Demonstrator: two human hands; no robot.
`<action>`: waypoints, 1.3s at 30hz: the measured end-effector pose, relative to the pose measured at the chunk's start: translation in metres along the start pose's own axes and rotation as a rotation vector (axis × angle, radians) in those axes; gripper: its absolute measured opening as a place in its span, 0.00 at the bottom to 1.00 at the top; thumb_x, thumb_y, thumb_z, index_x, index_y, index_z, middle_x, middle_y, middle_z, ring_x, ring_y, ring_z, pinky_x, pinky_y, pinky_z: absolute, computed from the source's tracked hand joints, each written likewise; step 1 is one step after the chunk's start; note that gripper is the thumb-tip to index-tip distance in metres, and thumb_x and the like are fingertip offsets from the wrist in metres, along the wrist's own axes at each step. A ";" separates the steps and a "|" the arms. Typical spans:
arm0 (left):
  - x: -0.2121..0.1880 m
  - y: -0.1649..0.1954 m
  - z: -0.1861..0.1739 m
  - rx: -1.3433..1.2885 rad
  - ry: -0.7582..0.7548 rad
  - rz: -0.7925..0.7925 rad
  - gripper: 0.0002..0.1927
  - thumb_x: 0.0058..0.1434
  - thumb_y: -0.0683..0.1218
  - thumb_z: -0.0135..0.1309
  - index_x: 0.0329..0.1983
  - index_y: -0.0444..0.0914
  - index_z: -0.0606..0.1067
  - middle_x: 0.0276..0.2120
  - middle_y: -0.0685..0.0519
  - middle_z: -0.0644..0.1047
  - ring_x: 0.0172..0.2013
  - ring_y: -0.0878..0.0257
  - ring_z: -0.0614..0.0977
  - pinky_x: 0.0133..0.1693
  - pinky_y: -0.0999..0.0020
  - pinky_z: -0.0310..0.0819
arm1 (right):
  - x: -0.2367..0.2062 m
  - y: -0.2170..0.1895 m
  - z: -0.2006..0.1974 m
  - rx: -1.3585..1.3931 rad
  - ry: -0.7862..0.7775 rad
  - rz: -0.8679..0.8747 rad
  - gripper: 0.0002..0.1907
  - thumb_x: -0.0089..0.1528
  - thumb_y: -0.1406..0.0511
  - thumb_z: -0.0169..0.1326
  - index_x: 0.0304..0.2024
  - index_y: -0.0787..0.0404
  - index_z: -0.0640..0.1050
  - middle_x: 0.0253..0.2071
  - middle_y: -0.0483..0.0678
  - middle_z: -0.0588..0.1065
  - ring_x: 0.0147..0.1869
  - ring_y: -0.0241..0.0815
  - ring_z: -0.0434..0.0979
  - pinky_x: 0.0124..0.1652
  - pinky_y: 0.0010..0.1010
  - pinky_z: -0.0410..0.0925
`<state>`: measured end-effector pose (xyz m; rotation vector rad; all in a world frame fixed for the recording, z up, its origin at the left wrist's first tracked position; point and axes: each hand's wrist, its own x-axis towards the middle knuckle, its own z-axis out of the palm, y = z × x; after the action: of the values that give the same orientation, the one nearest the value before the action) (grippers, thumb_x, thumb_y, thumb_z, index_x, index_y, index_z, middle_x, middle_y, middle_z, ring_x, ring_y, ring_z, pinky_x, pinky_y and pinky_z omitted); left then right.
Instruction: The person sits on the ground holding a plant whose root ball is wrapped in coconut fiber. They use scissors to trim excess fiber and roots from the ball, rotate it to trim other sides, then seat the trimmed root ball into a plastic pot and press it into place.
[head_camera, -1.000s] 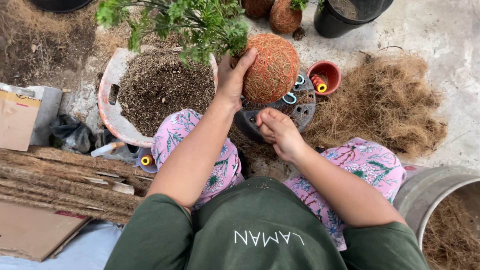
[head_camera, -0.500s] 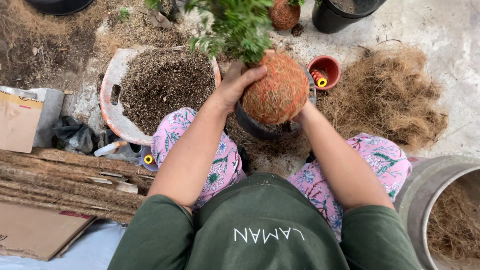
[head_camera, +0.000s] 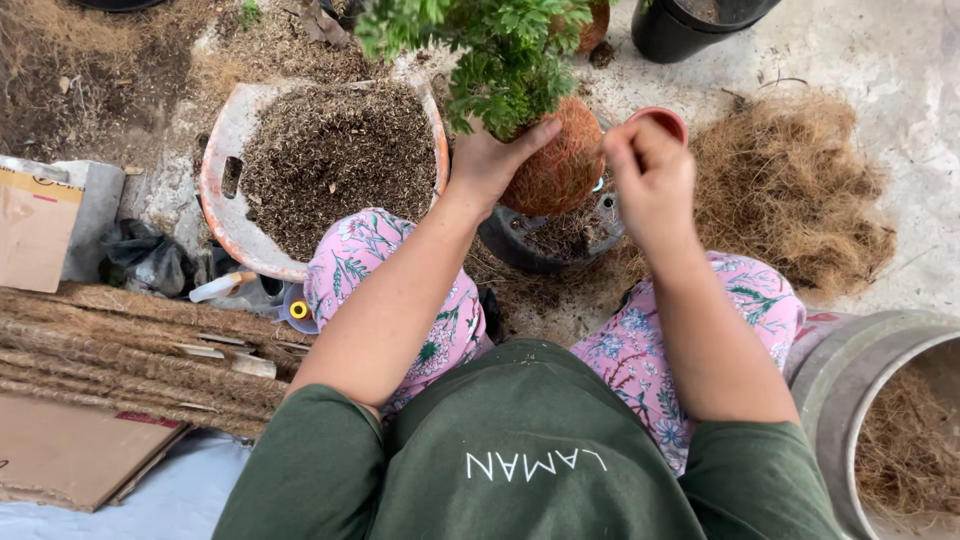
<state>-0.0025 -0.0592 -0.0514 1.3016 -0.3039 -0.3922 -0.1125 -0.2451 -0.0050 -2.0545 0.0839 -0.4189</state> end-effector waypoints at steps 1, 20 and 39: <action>0.001 -0.002 0.002 -0.025 0.038 0.023 0.26 0.56 0.55 0.70 0.51 0.34 0.79 0.47 0.51 0.82 0.48 0.61 0.82 0.54 0.63 0.77 | -0.010 -0.008 0.006 -0.035 -0.026 -0.059 0.09 0.71 0.66 0.54 0.38 0.64 0.80 0.37 0.46 0.79 0.41 0.34 0.78 0.43 0.27 0.72; 0.012 -0.004 -0.010 -0.254 -0.108 -0.255 0.39 0.53 0.62 0.67 0.59 0.32 0.72 0.53 0.41 0.78 0.54 0.52 0.81 0.56 0.55 0.77 | 0.005 0.072 0.070 0.719 -0.030 0.941 0.31 0.69 0.49 0.39 0.68 0.60 0.66 0.69 0.55 0.69 0.70 0.46 0.72 0.56 0.37 0.74; 0.009 0.003 0.005 0.138 -0.014 -0.008 0.37 0.51 0.65 0.68 0.54 0.36 0.75 0.49 0.48 0.81 0.51 0.57 0.83 0.54 0.59 0.78 | -0.069 -0.006 0.042 0.036 -0.209 0.065 0.06 0.69 0.68 0.54 0.40 0.64 0.80 0.33 0.47 0.77 0.36 0.34 0.75 0.38 0.28 0.70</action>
<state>0.0038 -0.0663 -0.0470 1.4361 -0.3425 -0.3926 -0.1641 -0.1913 -0.0361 -2.0424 0.0170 -0.1631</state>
